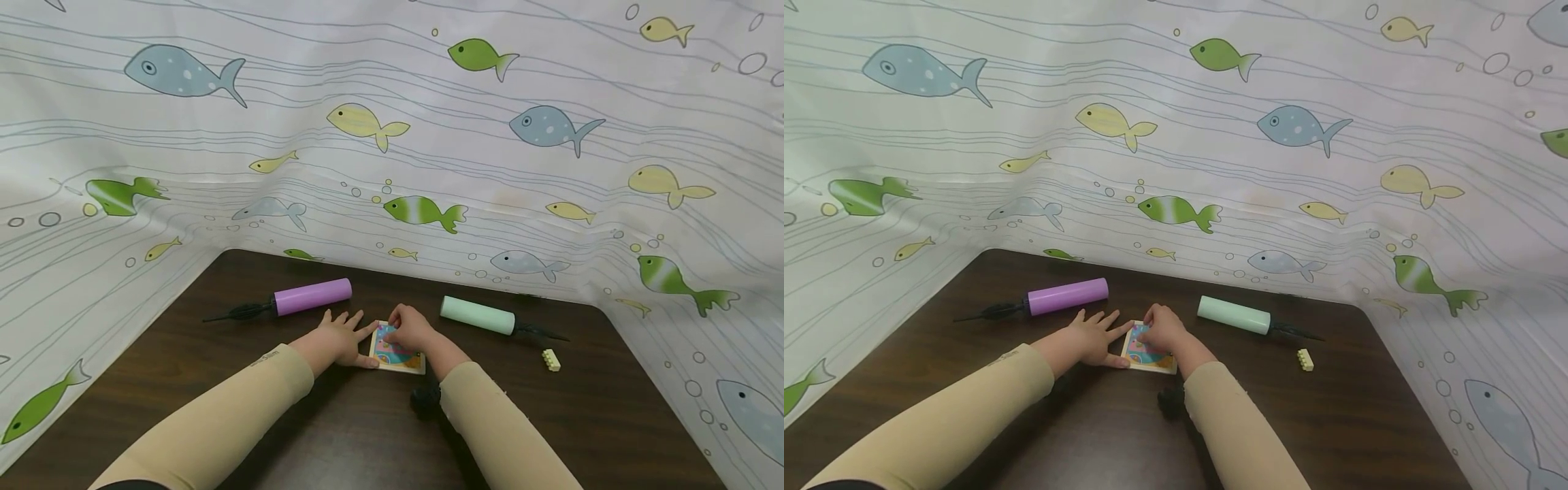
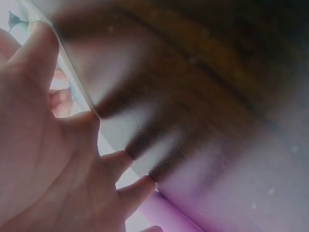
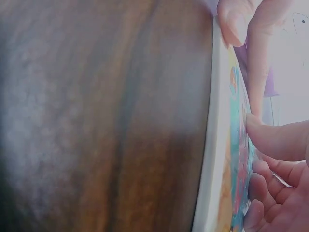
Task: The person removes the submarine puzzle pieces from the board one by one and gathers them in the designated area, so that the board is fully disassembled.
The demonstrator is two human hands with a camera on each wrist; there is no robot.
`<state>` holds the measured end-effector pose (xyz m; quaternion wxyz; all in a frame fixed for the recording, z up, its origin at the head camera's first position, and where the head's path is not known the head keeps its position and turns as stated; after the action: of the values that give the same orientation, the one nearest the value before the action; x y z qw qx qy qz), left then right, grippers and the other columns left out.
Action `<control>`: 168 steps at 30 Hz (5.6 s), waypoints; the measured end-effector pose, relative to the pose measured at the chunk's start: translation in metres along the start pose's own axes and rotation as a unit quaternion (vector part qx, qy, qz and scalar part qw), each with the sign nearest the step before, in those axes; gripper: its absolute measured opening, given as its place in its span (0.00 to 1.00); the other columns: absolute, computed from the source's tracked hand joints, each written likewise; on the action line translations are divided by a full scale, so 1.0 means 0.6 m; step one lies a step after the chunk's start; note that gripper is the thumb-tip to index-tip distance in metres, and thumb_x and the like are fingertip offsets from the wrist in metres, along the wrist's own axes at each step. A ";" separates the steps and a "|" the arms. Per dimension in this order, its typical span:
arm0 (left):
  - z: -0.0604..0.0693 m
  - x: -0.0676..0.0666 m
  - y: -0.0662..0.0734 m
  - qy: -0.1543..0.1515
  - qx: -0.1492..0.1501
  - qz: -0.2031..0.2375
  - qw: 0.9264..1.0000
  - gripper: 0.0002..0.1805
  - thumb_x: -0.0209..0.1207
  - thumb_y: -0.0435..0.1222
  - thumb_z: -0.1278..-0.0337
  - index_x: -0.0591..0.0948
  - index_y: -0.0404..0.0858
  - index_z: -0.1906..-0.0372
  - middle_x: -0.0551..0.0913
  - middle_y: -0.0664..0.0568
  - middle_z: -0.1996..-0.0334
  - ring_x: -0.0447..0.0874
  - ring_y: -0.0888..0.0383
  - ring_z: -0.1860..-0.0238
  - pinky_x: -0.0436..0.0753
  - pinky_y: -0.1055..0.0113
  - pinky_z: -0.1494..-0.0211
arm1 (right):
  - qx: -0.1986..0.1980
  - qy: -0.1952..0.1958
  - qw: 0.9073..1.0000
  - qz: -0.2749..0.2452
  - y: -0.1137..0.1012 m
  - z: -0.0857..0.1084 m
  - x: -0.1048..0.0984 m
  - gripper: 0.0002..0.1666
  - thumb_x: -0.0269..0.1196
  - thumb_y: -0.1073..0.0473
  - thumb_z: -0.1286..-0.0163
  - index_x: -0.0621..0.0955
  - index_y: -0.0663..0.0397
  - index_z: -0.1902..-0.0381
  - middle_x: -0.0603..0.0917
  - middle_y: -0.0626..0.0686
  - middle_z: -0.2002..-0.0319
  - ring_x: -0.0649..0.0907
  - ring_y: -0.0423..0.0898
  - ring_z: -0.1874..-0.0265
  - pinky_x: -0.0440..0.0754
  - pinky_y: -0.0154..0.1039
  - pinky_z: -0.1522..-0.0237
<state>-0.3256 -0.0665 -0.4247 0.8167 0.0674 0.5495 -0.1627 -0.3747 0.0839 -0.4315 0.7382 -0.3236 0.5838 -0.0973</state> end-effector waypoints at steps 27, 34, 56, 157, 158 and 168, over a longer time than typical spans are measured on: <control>-0.002 0.004 -0.001 -0.007 -0.004 0.004 1.000 0.51 0.41 0.75 0.45 0.45 0.59 0.20 0.43 0.49 0.21 0.46 0.42 0.24 0.43 0.37 0.28 | 0.001 0.015 1.000 0.012 -0.005 -0.001 0.008 0.21 0.74 0.54 0.39 0.78 0.56 0.56 0.73 0.52 0.62 0.73 0.48 0.66 0.75 0.43 0.64; -0.008 0.008 -0.001 -0.009 -0.005 0.007 1.000 0.51 0.41 0.75 0.46 0.44 0.60 0.20 0.43 0.49 0.21 0.45 0.43 0.24 0.43 0.37 0.28 | 0.017 0.014 1.000 -0.006 -0.001 -0.001 0.009 0.22 0.75 0.54 0.41 0.75 0.55 0.57 0.72 0.53 0.60 0.73 0.49 0.65 0.75 0.44 0.63; -0.001 0.003 0.003 0.007 -0.002 0.014 1.000 0.51 0.44 0.74 0.45 0.48 0.58 0.20 0.46 0.47 0.21 0.47 0.41 0.24 0.45 0.37 0.29 | 0.027 0.062 0.978 -0.196 0.023 0.016 -0.024 0.03 0.64 0.64 0.30 0.81 0.59 0.60 0.79 0.54 0.68 0.79 0.48 0.69 0.80 0.41 0.64; -0.003 0.006 0.001 0.013 -0.010 0.025 1.000 0.51 0.46 0.74 0.46 0.50 0.58 0.20 0.48 0.48 0.22 0.48 0.41 0.24 0.47 0.36 0.29 | -0.006 0.048 0.999 -0.024 0.030 0.008 -0.007 0.17 0.76 0.58 0.42 0.80 0.52 0.59 0.75 0.51 0.62 0.74 0.48 0.65 0.75 0.44 0.63; -0.003 0.006 0.001 0.013 -0.009 0.026 1.000 0.51 0.47 0.74 0.46 0.50 0.58 0.20 0.48 0.48 0.22 0.48 0.41 0.24 0.47 0.36 0.29 | -0.009 0.049 0.998 -0.024 0.031 0.008 -0.007 0.17 0.76 0.58 0.43 0.80 0.52 0.60 0.75 0.51 0.62 0.74 0.48 0.65 0.75 0.44 0.63; -0.001 0.006 0.001 0.016 -0.009 0.032 0.999 0.51 0.47 0.74 0.46 0.50 0.58 0.20 0.48 0.47 0.22 0.48 0.41 0.24 0.47 0.37 0.29 | -0.016 0.061 0.994 -0.089 0.031 0.014 -0.018 0.03 0.65 0.67 0.32 0.82 0.55 0.62 0.78 0.51 0.67 0.76 0.48 0.68 0.76 0.43 0.64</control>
<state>-0.3244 -0.0664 -0.4284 0.8131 0.0804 0.5617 -0.1300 -0.3747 0.1070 -0.4332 0.6839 -0.3799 0.5983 -0.1731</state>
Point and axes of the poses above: each hand's wrist, its own z-axis away from the middle knuckle, its own x-axis out of the palm, y = z × x, the point moved 4 cm from there along -z, towards the middle knuckle
